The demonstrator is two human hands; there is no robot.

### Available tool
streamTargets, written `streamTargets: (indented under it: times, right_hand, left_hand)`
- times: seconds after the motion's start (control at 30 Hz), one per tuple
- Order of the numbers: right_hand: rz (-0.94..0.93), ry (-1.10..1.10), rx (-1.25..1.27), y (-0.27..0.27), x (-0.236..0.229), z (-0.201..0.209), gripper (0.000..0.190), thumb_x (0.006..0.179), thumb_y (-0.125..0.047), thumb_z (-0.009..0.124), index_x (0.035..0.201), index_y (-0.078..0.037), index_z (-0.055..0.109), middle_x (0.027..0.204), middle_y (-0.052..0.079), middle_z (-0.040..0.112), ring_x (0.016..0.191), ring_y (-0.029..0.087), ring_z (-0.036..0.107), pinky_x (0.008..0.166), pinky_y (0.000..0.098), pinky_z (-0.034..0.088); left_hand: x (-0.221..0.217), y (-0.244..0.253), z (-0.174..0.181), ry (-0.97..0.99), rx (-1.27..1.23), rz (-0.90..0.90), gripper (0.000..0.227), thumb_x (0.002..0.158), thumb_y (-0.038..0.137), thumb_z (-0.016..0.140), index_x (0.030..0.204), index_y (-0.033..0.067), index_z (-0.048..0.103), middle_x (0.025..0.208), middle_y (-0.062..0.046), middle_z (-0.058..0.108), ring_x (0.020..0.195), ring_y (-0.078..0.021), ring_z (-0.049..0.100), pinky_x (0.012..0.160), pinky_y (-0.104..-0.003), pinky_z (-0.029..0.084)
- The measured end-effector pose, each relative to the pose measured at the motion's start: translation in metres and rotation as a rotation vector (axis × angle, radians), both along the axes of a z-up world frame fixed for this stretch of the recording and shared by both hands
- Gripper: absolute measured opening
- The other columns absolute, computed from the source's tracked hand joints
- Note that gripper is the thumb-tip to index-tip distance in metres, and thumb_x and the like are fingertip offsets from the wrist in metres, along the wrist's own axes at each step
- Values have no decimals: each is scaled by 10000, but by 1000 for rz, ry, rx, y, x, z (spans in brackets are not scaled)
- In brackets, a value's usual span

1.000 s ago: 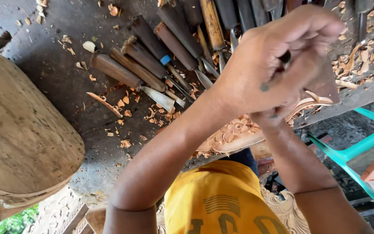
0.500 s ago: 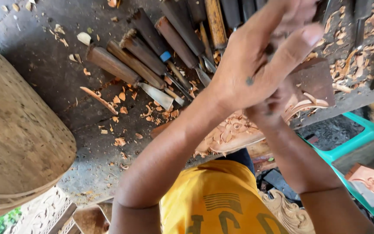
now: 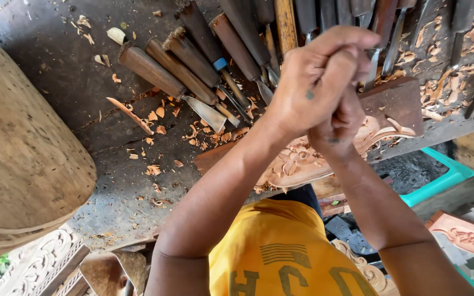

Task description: The person carves decorative floral patterns into a rectangular piece of wood using a variety of chisels and a hammer on a workbench crowded with tools.

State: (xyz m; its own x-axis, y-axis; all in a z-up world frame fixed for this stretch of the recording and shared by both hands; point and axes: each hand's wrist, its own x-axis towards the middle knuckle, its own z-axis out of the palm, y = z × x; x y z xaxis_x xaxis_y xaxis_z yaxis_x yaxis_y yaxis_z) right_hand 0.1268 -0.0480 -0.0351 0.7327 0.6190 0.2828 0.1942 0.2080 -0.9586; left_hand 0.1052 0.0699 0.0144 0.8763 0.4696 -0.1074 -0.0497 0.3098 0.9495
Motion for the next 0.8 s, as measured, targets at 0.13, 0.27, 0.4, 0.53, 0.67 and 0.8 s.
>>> streamTargets:
  times: [0.13,0.27,0.4,0.53,0.67,0.8]
  right_hand:
    - [-17,-22,-153,5,4,16,307,1096,-181,525,1275,67,551,1143,50,636,1037,91,571,930,232,481]
    - [43,-109,-160,-8,2,19,300,1146,-192,550,1341,36,564,1164,56,651,1053,92,604,943,213,494]
    - [44,-186,-219,-6,2,9,246,1169,-191,565,1282,24,597,1107,58,650,965,95,598,867,212,499]
    - [141,-4,-171,10,0,5,403,1129,-300,545,1400,-4,517,1064,74,618,882,141,567,739,258,482]
    - [201,671,-155,10,24,28,386,1120,-346,560,1387,-69,518,816,9,574,546,75,464,458,239,373]
    - [146,563,-177,10,26,31,361,1137,-353,569,1354,-92,445,942,62,655,633,110,559,505,275,460]
  left_hand:
    - [-4,5,9,23,42,59,342,1150,150,453,1454,16,531,1103,-109,730,1032,-129,745,980,-315,641]
    - [-14,3,17,-23,107,-13,327,1134,154,454,1399,10,581,988,-133,745,935,-151,747,874,-288,643]
    - [-20,-2,5,3,38,82,336,1131,161,427,1389,13,582,1011,-122,766,955,-145,769,919,-283,657]
    - [-15,12,-9,185,37,230,390,1130,189,436,1419,-13,603,1075,-175,772,990,-211,767,876,-319,665]
    - [-33,27,3,204,359,310,562,1111,305,544,1512,-67,413,1287,-199,644,1184,-211,645,1031,-329,549]
    - [-50,31,10,158,208,362,551,1116,361,554,1469,-57,495,1284,-150,668,1190,-185,651,1057,-315,548]
